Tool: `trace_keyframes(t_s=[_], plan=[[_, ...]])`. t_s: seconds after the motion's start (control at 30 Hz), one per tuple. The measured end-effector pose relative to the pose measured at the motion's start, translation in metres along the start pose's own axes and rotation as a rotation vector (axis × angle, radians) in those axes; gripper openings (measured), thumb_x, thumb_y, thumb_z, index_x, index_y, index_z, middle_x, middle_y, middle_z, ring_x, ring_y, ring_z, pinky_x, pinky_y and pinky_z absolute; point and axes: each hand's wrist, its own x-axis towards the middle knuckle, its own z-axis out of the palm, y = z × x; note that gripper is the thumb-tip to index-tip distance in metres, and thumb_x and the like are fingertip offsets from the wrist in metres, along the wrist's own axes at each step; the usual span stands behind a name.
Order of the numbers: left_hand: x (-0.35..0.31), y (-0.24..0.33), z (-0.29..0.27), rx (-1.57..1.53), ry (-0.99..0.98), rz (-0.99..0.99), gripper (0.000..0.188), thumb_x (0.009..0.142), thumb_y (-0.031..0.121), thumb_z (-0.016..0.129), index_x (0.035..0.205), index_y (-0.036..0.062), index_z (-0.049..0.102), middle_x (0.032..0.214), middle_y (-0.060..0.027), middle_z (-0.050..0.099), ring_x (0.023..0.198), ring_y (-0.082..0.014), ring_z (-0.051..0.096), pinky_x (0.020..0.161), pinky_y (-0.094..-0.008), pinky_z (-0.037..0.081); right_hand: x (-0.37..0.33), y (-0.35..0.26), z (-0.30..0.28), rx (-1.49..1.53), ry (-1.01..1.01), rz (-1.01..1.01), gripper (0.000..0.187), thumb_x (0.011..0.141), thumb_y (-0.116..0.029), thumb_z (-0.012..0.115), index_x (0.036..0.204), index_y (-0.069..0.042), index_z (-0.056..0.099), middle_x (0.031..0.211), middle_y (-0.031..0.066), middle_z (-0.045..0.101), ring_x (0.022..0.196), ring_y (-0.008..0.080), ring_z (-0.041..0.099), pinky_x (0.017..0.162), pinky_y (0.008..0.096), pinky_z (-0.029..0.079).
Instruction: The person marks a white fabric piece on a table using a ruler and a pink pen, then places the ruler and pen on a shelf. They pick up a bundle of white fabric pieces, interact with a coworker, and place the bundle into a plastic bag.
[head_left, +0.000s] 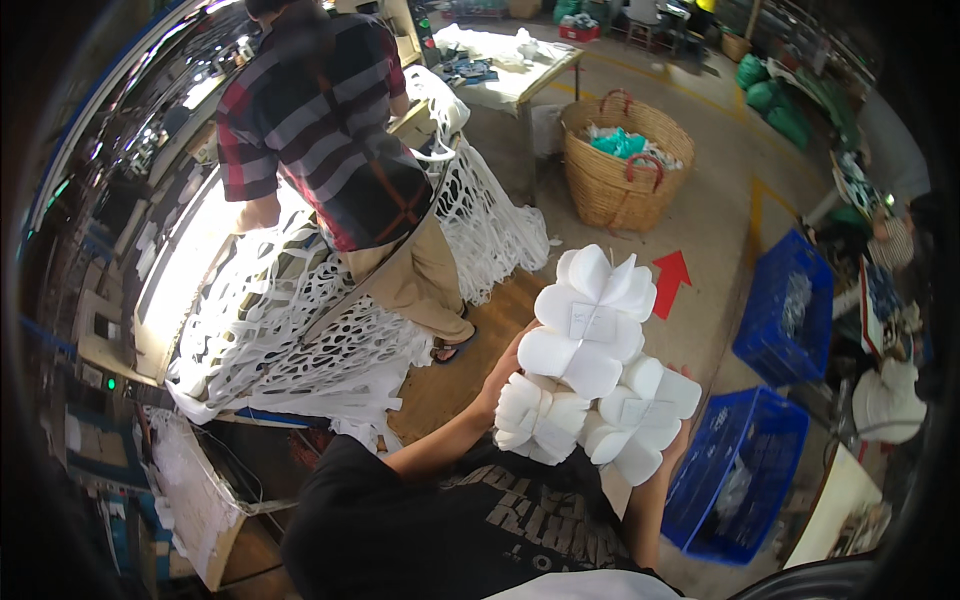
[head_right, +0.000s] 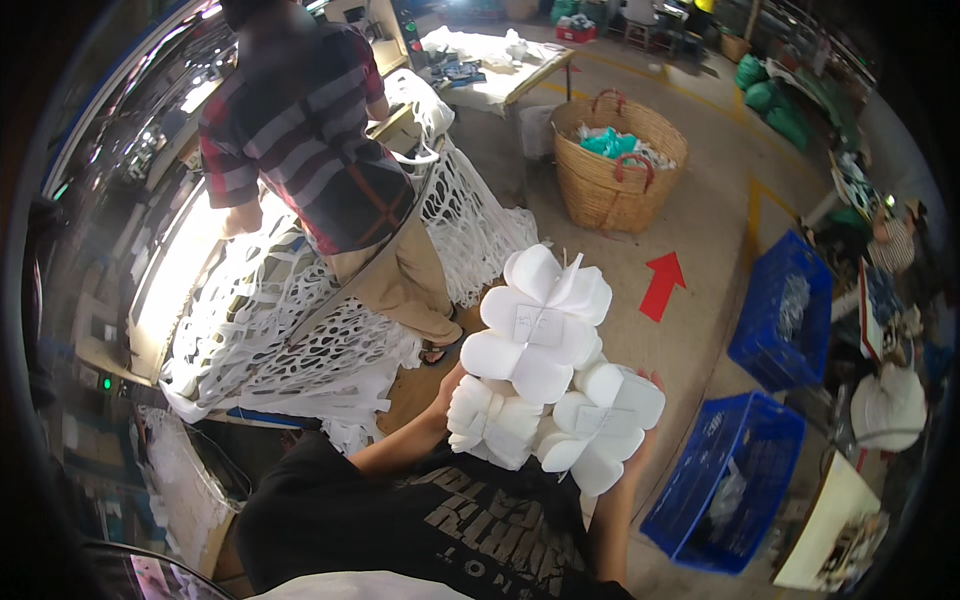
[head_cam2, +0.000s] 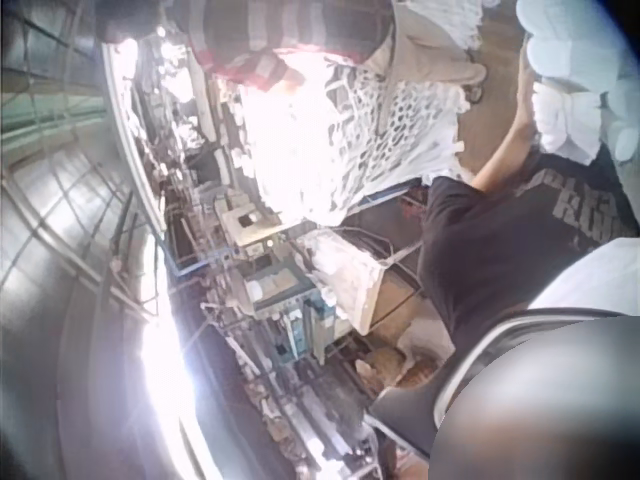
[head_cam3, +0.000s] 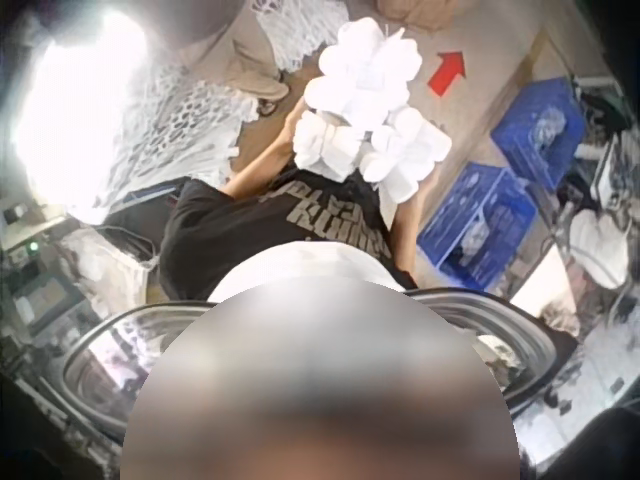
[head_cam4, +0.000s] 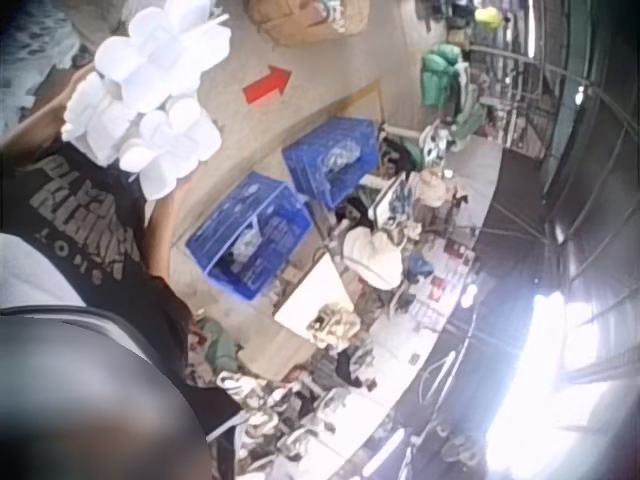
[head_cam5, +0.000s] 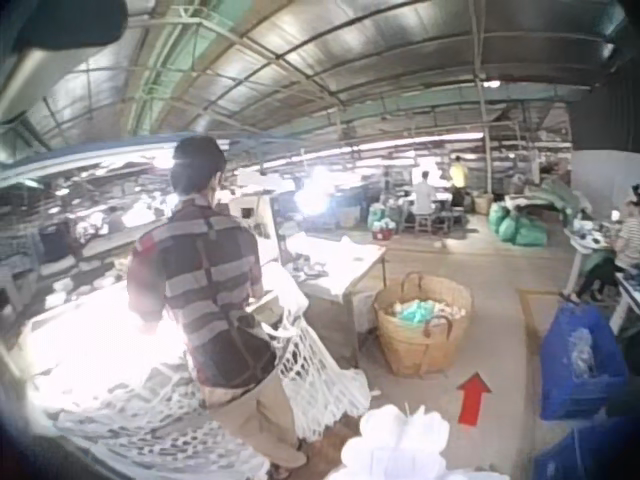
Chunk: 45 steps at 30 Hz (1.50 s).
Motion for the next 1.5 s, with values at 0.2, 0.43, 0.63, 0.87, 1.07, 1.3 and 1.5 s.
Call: trace_keyframes(t_s=[0.2,0.43,0.63,0.87,1.07,1.3,1.5], plan=[[0.12,-0.015,0.071,-0.121,0.383,-0.146,0.065,0.109,0.033,0.045,0.164,0.0046,0.024,0.161,-0.011,0.039,0.144,-0.021,0.043,0.122,-0.0383,0.032,0.144,-0.075,0.005,-0.1,-0.19,0.085,0.05,0.106,-0.027,0.044,0.153,-0.01,0.043,0.148,0.0096,0.051,0.136,0.028,0.053,0.115,0.0443,0.044],[0.204,-0.053,0.069,-0.003,0.386,0.032,0.064,0.109,0.032,0.046,0.163,0.0052,0.026,0.157,-0.0112,0.043,0.14,-0.0229,0.048,0.119,-0.0393,0.038,0.286,-0.087,0.01,-0.144,-0.348,0.212,0.049,0.107,-0.027,0.045,0.152,-0.009,0.043,0.147,0.0106,0.051,0.136,0.026,0.053,0.114,0.0428,0.045],[0.307,-0.072,0.041,-0.353,0.57,0.015,0.061,0.107,0.025,0.049,0.162,0.0063,0.029,0.153,-0.0111,0.047,0.138,-0.0227,0.049,0.118,-0.0394,0.04,0.416,-0.069,0.029,-0.164,-0.391,0.261,0.051,0.107,-0.028,0.046,0.154,-0.008,0.04,0.153,0.0115,0.048,0.138,0.0272,0.051,0.115,0.044,0.044],[0.442,-0.033,0.016,-0.326,0.689,0.067,0.059,0.103,0.016,0.054,0.159,0.007,0.036,0.15,-0.0109,0.051,0.134,-0.0222,0.053,0.116,-0.0388,0.042,0.547,-0.055,0.09,-0.155,-0.458,0.25,0.055,0.107,-0.031,0.046,0.156,-0.008,0.038,0.157,0.0127,0.045,0.142,0.0291,0.049,0.118,0.0467,0.042],[0.511,-0.016,0.004,-0.354,0.92,-0.058,0.059,0.102,0.015,0.052,0.159,0.0072,0.036,0.147,-0.0111,0.053,0.132,-0.022,0.055,0.115,-0.0383,0.043,0.633,-0.025,0.109,-0.073,-0.5,0.365,0.057,0.106,-0.034,0.048,0.156,-0.008,0.038,0.158,0.0143,0.045,0.142,0.0298,0.049,0.119,0.0465,0.041],[0.567,-0.083,-0.071,-0.271,0.873,0.143,0.056,0.105,0.022,0.047,0.158,0.0059,0.037,0.147,-0.012,0.052,0.132,-0.0226,0.054,0.113,-0.0389,0.045,0.744,-0.003,0.148,-0.188,-0.601,0.414,0.053,0.107,-0.025,0.047,0.156,-0.007,0.037,0.157,0.0147,0.047,0.141,0.028,0.05,0.117,0.0449,0.044],[0.644,-0.125,-0.117,-0.2,0.859,0.271,0.053,0.108,0.03,0.044,0.153,0.0021,0.043,0.142,-0.0148,0.056,0.13,-0.0262,0.057,0.112,-0.0419,0.046,0.844,-0.014,0.212,-0.155,-0.717,0.509,0.05,0.109,-0.023,0.044,0.156,-0.008,0.037,0.156,0.0123,0.048,0.138,0.0251,0.052,0.118,0.0431,0.043]])
